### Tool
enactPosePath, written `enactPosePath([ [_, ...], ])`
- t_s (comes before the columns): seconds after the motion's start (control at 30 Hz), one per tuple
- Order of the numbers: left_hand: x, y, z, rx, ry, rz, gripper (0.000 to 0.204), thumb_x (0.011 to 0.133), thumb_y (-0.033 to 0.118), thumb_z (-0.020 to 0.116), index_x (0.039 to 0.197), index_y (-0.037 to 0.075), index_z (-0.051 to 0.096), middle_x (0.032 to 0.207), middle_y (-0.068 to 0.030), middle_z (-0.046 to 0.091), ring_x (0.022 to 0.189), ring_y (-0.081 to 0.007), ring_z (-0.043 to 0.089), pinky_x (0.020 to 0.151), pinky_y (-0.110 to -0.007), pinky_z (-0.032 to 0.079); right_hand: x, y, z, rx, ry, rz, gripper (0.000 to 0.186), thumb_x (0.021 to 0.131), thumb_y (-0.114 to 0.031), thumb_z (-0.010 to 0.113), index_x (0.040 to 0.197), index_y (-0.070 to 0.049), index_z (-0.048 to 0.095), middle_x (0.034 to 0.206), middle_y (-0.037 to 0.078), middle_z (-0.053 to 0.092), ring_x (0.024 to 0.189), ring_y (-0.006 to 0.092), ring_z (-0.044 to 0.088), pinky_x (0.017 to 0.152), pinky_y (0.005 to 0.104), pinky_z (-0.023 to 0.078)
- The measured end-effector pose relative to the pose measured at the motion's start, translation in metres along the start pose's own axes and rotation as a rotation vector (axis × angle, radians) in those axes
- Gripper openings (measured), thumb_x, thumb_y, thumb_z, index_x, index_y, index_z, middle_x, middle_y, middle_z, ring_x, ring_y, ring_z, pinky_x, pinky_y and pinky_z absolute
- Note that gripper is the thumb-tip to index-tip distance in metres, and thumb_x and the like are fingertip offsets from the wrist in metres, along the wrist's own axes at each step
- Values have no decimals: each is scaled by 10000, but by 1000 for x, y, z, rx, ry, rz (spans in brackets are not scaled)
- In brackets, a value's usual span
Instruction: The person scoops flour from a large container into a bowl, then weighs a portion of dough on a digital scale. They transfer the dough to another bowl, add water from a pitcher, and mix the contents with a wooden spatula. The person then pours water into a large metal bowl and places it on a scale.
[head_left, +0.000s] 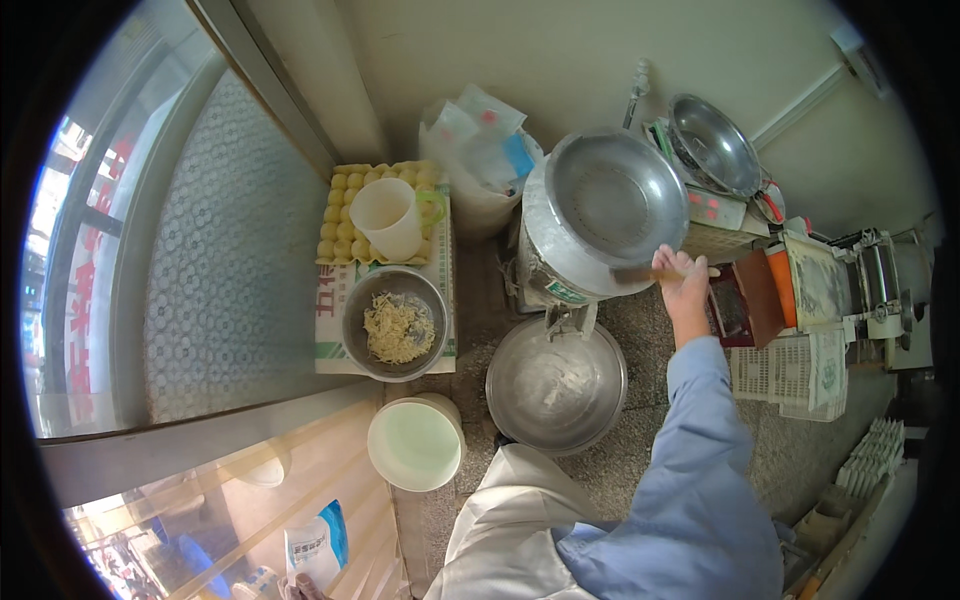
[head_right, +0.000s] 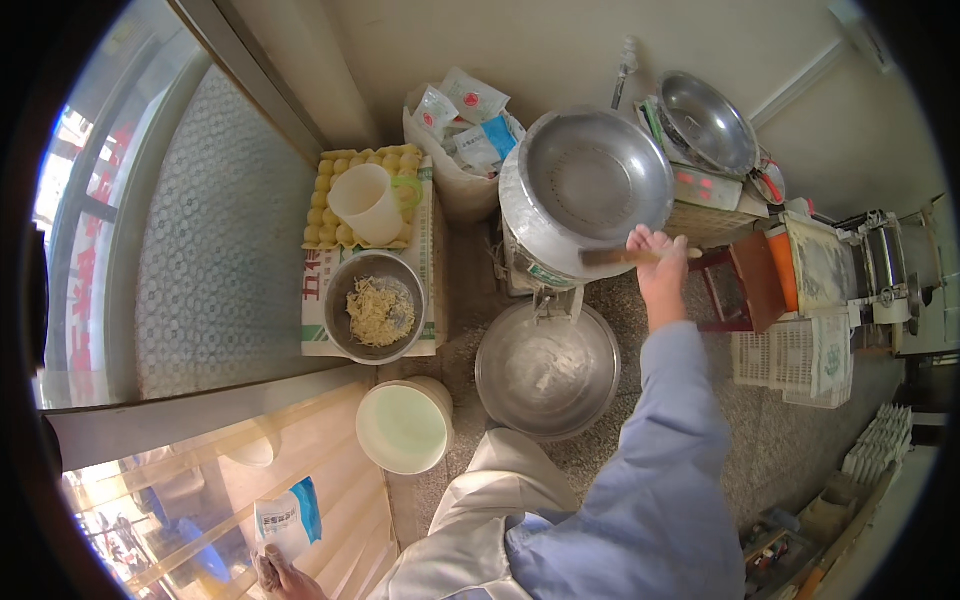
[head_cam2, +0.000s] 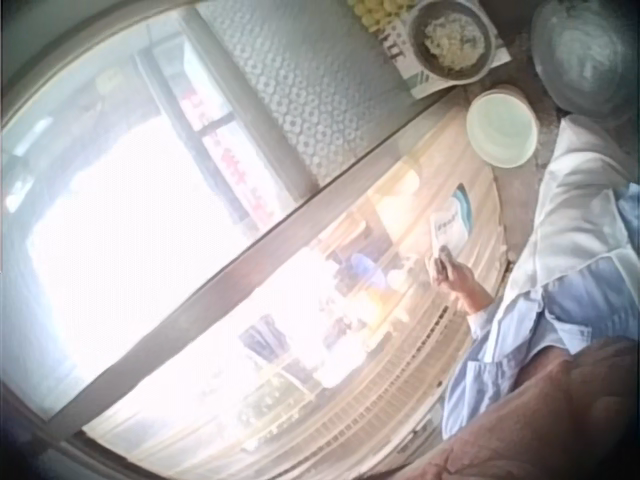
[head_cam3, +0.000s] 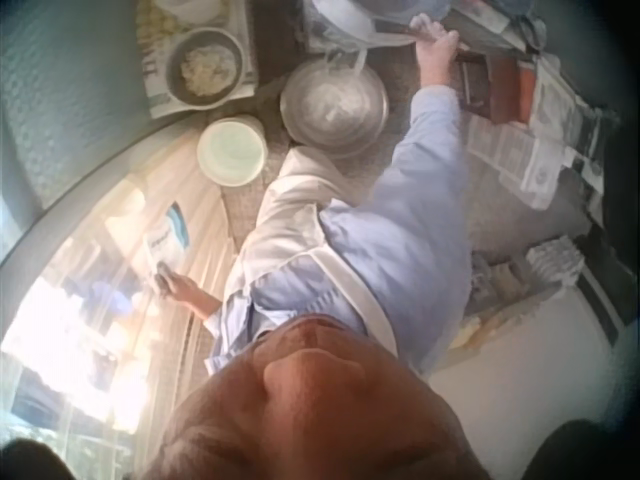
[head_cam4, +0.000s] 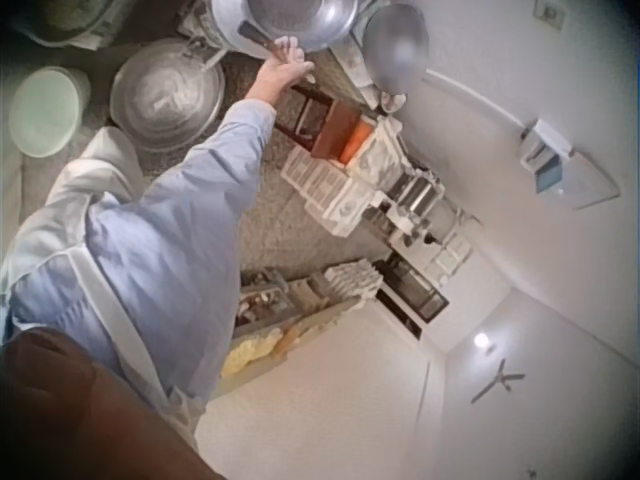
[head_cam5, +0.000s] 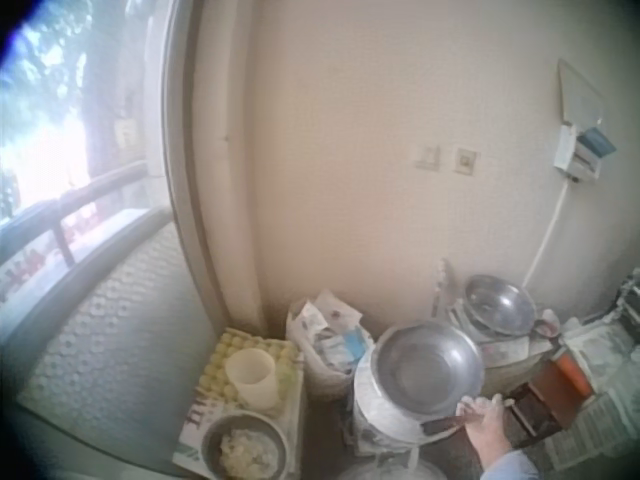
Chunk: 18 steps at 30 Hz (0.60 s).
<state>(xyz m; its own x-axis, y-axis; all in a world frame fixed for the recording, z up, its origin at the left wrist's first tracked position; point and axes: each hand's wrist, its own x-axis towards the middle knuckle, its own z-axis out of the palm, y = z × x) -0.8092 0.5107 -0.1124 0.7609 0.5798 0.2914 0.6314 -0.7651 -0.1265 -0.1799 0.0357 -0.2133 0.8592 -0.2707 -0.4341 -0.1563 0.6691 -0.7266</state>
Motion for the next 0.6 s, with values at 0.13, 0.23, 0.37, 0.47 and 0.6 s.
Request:
enactPosePath([
  [0.13, 4, 8, -2, 21, -39, 16, 274, 907, 75, 445, 1077, 58, 659, 1021, -113, 664, 913, -338, 611, 782, -443, 468, 31, -4, 10, -96, 119, -100, 545, 951, -509, 278, 1002, -3, 473, 1131, 192, 545, 1014, 339, 519, 893, 453, 434],
  [0.23, 21, 33, -9, -131, -51, -143, 255, 896, 52, 469, 1067, 46, 659, 1027, -128, 661, 892, -334, 619, 755, -444, 477, 44, 5, -11, -228, 134, -128, 560, 917, -539, 376, 1069, -11, 482, 1209, 154, 512, 1079, 330, 495, 930, 445, 405],
  [0.37, 46, 76, -30, -1108, 148, -531, 179, 874, 7, 548, 709, 9, 478, 774, -13, 426, 737, -97, 414, 702, -229, 367, 46, 6, -42, -343, 139, -90, 467, 924, -502, 405, 1159, -99, 426, 1159, 127, 499, 1036, 279, 515, 870, 403, 435],
  [0.47, 59, 91, -41, -1073, 157, -564, 189, 875, 10, 552, 704, 12, 471, 772, -10, 428, 738, -92, 417, 699, -220, 368, 18, 14, -65, -364, 172, -146, 590, 879, -533, 486, 1251, -83, 406, 1001, 85, 529, 921, 236, 540, 821, 389, 450],
  [0.6, 60, 93, -40, -1095, 170, -630, 190, 878, 8, 553, 706, 11, 473, 773, -10, 441, 734, -86, 423, 695, -206, 375, -51, 52, -57, -680, -32, 74, 478, 872, -451, 544, 1104, -34, 504, 901, 81, 569, 655, 164, 510, 578, 312, 444],
])
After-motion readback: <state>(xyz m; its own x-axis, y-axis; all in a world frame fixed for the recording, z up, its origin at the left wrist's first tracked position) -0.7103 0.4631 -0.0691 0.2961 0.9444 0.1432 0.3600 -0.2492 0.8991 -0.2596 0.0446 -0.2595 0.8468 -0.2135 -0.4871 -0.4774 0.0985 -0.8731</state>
